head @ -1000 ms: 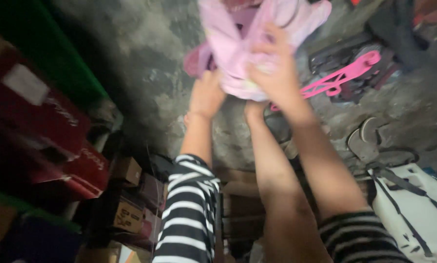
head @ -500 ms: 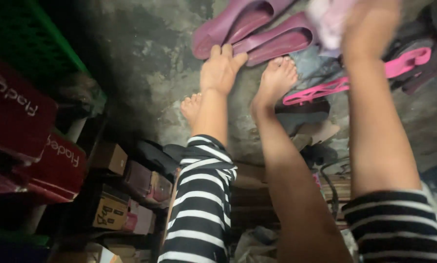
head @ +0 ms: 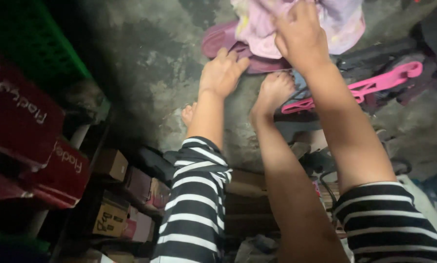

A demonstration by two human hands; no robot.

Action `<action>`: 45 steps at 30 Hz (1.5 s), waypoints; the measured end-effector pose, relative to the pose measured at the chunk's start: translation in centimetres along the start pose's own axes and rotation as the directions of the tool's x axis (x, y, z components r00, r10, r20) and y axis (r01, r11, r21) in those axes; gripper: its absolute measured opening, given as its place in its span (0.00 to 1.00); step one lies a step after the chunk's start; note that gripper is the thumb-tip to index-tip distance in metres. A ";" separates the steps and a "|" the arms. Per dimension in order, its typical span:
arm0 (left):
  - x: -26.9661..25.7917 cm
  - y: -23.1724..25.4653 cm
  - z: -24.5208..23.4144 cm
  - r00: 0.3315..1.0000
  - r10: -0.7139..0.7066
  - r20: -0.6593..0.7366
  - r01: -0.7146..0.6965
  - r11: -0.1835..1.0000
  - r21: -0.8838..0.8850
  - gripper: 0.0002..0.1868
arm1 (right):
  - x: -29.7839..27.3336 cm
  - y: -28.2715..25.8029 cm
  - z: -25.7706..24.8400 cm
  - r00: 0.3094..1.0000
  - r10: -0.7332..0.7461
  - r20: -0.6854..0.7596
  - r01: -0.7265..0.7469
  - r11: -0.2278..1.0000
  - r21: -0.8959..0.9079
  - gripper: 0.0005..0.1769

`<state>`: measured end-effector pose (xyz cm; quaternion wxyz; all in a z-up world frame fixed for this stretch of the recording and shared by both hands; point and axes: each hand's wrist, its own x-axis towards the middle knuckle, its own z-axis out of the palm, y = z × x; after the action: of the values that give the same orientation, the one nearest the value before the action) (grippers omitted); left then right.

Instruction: The recorder is cleaning and organizing various pairs of shoes and slippers on a garage floor.

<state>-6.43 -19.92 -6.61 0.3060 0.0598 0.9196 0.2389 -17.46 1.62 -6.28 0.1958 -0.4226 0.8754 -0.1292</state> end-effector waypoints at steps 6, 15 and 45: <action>0.0 -0.3 -0.1 0.998 -0.006 0.066 0.004 1.000 0.029 0.11 | -8.4 -8.9 14.0 0.620 0.742 -0.255 -0.784 0.601 -0.158 0.09; -0.7 0.0 -2.3 0.989 0.040 0.140 -0.037 0.999 -0.023 0.18 | -6.6 -9.5 12.7 0.351 0.928 -0.127 -0.934 0.357 0.022 0.14; -3.7 2.7 -1.3 0.984 -0.160 -0.084 0.096 0.855 -0.509 0.08 | -6.6 -11.0 12.1 0.116 0.989 0.095 -0.671 0.008 0.742 0.09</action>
<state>-4.25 -19.03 -2.46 0.2687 -0.0981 0.8446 0.4525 -0.67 -0.65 -11.17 0.1430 0.3568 0.8512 -0.3574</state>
